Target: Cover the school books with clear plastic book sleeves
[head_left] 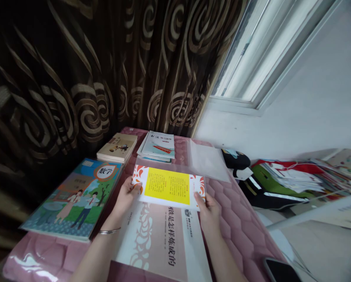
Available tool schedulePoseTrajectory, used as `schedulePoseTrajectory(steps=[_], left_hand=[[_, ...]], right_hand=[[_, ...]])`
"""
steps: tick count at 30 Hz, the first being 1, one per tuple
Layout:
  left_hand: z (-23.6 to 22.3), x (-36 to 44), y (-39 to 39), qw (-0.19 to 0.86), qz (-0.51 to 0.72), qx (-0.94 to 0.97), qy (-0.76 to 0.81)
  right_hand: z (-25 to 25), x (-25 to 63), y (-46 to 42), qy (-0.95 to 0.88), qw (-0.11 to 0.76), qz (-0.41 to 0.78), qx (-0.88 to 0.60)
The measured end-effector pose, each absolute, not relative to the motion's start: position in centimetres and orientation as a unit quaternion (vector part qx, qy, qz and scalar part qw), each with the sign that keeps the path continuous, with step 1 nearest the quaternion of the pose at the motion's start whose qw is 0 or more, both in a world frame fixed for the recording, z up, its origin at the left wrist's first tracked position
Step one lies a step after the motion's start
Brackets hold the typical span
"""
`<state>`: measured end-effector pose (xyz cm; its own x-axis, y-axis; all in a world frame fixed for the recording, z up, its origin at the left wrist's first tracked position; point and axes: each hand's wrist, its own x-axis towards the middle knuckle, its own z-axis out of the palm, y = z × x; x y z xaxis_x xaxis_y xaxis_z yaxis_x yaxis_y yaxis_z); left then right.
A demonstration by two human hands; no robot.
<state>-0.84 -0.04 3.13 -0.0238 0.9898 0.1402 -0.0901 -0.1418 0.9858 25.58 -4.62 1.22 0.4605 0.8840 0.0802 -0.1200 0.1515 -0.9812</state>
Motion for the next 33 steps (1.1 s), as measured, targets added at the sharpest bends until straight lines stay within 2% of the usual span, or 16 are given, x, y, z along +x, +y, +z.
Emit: schedulePoseTrajectory(steps=[9, 17, 33], left_hand=[[3.1, -0.9, -0.1, 0.498, 0.557, 0.494, 0.445], [3.3, -0.8, 0.0, 0.483, 0.558, 0.498, 0.454], [2.8, -0.9, 0.2, 0.487, 0.558, 0.500, 0.449]], right_hand=[[0.1, 26.1, -4.2, -0.371, 0.653, 0.356, -0.556], [1.1, 25.6, -4.7, -0.353, 0.675, 0.375, -0.528], [1.4, 25.4, -4.7, -0.372, 0.664, 0.347, -0.548]])
